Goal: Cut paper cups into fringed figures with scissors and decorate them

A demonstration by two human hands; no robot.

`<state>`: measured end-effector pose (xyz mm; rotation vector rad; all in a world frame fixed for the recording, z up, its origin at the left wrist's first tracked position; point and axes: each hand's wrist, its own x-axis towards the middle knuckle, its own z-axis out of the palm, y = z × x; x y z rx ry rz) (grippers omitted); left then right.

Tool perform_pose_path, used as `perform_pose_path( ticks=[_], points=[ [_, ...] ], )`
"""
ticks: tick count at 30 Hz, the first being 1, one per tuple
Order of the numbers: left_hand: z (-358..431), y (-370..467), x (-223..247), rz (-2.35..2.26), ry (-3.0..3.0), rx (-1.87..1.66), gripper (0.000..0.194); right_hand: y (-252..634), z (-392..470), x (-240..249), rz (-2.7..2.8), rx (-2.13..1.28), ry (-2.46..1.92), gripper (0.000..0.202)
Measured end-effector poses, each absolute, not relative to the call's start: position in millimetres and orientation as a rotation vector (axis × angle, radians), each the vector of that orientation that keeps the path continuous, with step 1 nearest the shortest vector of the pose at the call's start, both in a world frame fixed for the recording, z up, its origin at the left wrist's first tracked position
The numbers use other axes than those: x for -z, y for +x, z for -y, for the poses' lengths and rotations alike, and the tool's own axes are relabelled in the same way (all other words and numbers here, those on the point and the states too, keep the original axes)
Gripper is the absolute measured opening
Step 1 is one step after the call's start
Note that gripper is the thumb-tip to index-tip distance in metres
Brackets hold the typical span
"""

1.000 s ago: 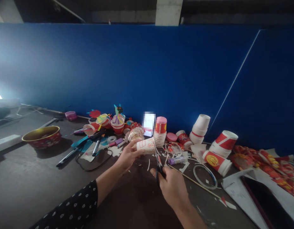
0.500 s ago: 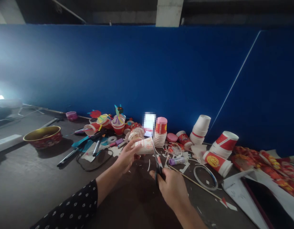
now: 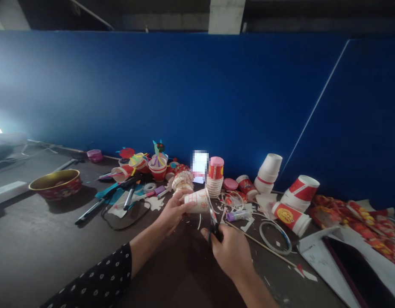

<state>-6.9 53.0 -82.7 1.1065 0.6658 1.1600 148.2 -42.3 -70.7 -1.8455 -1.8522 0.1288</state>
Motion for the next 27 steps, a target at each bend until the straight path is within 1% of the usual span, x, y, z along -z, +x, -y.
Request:
perform_pose_path(
  ticks=[15, 19, 27],
  points=[
    [-53.8, -8.6, 81.5, -0.630, 1.178, -1.185, 0.041, 148.2, 42.8, 69.5, 1.832, -0.157, -1.790, 0.037],
    [-54.0, -8.4, 81.8, -0.637, 1.164, -1.192, 0.043, 147.9, 42.4, 69.2, 1.826, -0.184, -1.783, 0.035],
    [-52.6, -8.0, 78.7, -0.669, 1.168, -1.209, 0.044, 146.9, 43.3, 66.3, 1.834, -0.202, -1.781, 0.036]
  ],
)
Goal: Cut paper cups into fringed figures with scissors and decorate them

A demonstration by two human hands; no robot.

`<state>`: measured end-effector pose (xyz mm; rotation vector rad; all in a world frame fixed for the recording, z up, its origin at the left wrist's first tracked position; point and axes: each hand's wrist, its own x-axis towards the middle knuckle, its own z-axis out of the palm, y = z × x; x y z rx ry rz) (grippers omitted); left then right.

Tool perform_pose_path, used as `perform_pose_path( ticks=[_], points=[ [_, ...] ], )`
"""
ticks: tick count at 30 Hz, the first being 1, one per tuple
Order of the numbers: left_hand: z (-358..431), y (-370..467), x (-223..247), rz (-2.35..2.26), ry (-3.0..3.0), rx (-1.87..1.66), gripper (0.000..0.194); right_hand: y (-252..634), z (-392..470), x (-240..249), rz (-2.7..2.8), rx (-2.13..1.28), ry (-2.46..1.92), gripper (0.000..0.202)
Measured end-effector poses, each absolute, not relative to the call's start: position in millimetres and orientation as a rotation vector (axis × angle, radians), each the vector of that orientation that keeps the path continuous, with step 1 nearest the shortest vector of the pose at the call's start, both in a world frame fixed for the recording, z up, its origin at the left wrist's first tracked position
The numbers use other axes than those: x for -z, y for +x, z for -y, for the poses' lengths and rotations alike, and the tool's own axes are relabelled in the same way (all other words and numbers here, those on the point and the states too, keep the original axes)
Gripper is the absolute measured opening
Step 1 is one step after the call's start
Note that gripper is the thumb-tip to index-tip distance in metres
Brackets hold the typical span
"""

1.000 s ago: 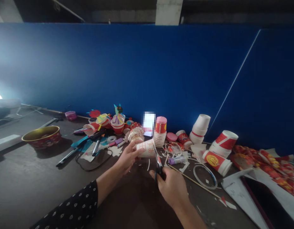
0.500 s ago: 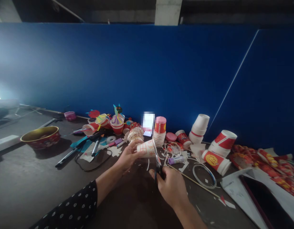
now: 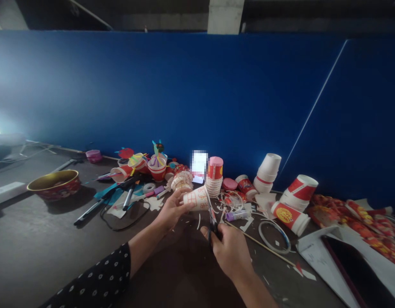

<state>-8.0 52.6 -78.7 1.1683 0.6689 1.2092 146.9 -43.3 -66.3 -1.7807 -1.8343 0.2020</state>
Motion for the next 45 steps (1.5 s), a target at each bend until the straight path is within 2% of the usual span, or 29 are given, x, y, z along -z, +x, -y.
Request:
perform_pose_path(
  ticks=[31, 37, 45],
  points=[
    [-60.2, -9.8, 85.8, -0.589, 1.171, -1.272, 0.047, 146.6, 43.3, 68.5, 1.866, -0.184, -1.797, 0.040],
    [-58.8, -11.2, 83.1, -0.620, 1.103, -1.255, 0.052, 147.1, 41.8, 68.4, 1.878, -0.162, -1.804, 0.040],
    [-58.2, -9.9, 83.7, -0.644, 1.083, -1.031, 0.044, 146.5, 42.7, 70.2, 1.893, -0.164, -1.800, 0.037]
  ],
)
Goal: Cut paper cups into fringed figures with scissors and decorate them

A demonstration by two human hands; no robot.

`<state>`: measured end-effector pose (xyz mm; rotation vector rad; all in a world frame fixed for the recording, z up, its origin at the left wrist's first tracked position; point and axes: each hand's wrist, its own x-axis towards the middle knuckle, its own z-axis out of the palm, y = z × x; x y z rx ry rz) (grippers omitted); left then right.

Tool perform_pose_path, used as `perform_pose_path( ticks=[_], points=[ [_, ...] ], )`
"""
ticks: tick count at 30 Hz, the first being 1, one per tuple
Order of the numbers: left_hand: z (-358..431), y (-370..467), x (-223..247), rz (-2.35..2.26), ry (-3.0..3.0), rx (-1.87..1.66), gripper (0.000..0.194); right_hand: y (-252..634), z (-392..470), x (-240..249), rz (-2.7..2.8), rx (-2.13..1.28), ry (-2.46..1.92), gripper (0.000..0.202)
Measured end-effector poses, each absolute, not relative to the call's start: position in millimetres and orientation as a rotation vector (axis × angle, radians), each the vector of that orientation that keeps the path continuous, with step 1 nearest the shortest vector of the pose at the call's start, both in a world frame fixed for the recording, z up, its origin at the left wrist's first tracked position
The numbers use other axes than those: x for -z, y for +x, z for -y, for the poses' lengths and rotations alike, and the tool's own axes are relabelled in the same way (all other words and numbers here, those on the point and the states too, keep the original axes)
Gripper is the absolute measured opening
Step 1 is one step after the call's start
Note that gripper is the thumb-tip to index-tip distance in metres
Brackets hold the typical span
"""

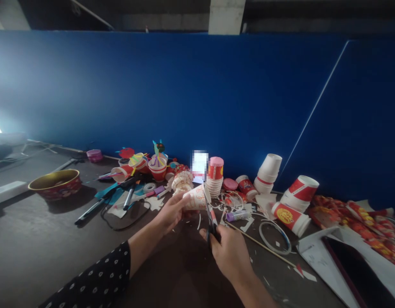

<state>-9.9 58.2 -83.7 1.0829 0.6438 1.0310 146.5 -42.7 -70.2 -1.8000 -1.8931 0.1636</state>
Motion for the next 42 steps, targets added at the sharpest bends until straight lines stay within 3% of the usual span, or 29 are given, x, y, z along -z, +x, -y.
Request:
perform_pose_path(
  ticks=[42],
  points=[
    [-56.6, -8.1, 87.6, -0.650, 1.117, -1.077, 0.037, 146.1, 42.2, 71.7, 1.811, -0.203, -1.798, 0.036]
  ],
)
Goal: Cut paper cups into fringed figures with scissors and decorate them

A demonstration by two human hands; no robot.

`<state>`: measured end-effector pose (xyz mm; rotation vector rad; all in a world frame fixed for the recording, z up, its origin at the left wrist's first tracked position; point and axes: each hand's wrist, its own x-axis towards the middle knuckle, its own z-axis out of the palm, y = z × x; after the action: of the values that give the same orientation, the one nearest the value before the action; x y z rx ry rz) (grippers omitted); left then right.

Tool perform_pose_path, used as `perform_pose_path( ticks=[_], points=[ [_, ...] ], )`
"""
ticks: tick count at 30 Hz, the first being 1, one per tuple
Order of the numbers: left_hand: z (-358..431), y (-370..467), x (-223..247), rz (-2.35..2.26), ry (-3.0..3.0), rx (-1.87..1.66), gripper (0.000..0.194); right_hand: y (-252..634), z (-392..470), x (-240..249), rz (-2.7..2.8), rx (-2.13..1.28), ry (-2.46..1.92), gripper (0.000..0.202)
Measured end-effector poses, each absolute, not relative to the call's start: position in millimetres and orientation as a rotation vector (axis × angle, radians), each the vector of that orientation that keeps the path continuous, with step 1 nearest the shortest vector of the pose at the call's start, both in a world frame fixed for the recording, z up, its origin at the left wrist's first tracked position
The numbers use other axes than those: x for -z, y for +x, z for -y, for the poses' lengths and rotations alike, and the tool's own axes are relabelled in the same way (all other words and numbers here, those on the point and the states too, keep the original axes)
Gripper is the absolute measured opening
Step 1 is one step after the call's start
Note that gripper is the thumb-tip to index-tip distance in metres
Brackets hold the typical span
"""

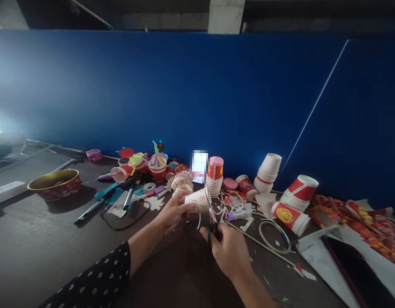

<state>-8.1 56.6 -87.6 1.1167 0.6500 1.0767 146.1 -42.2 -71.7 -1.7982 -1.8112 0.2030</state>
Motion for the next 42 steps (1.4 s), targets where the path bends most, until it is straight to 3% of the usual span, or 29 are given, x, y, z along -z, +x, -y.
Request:
perform_pose_path(
  ticks=[42],
  points=[
    [-58.0, -9.8, 83.9, -0.586, 1.101, -1.220, 0.043, 145.0, 43.0, 71.1, 1.834, -0.249, -1.755, 0.039]
  ],
)
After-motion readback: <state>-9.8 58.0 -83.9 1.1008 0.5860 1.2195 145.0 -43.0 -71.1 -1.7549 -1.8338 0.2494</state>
